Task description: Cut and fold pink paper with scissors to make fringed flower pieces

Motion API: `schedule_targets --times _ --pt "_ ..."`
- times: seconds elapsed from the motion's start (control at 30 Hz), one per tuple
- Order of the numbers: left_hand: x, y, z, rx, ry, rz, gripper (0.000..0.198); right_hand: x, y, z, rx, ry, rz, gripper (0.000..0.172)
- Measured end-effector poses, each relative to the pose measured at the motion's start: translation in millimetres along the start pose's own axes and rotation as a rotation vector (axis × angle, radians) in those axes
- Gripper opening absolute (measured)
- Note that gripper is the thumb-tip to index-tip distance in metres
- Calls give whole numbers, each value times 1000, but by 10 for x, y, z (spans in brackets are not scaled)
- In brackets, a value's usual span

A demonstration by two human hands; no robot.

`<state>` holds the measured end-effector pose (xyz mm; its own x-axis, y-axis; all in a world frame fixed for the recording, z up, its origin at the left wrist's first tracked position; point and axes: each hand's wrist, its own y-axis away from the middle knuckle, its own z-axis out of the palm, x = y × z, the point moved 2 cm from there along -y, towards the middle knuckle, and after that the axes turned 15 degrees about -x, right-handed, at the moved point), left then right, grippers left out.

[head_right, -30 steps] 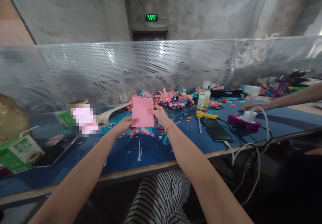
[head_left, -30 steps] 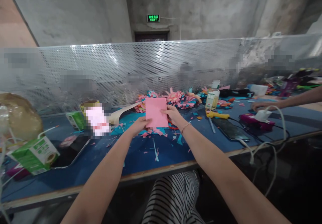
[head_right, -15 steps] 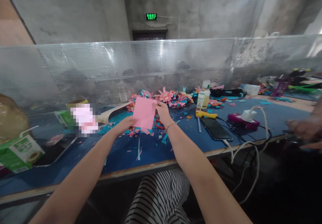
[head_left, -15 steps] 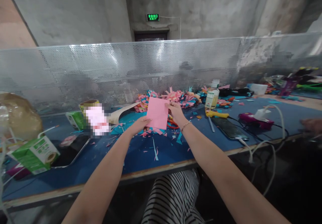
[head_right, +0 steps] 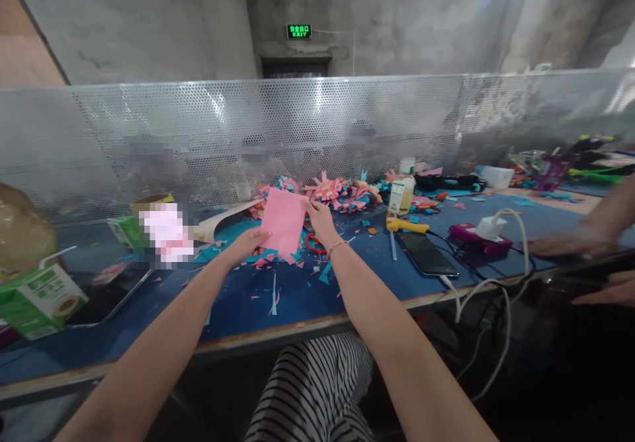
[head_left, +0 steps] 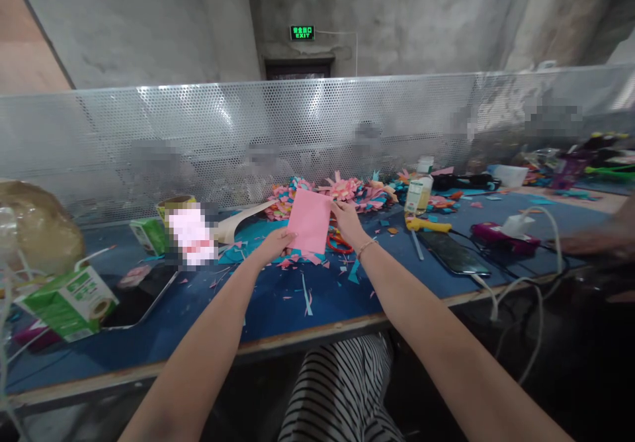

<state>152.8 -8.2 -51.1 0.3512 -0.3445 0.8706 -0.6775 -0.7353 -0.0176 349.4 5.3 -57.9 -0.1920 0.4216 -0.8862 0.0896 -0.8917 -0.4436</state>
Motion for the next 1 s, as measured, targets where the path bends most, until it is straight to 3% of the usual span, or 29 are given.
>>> schedule_targets --times 0.3,0.43,0.53,0.7,0.87,1.0 --pt "-39 -31 -21 39 19 55 24 7 17 71 -18 -12 -43 35" --pt "-47 -56 -64 118 3 99 25 39 38 129 -185 -84 98 34" --pt "-46 -67 -75 139 0 98 24 80 40 162 -267 -62 118 34" --pt "-24 -52 -53 145 -22 118 23 85 29 174 -243 14 59 36" --pt "14 -16 -103 279 -88 136 24 65 76 217 -317 64 208 36" --pt "45 1 -110 295 -91 141 26 61 62 215 -306 178 168 34"
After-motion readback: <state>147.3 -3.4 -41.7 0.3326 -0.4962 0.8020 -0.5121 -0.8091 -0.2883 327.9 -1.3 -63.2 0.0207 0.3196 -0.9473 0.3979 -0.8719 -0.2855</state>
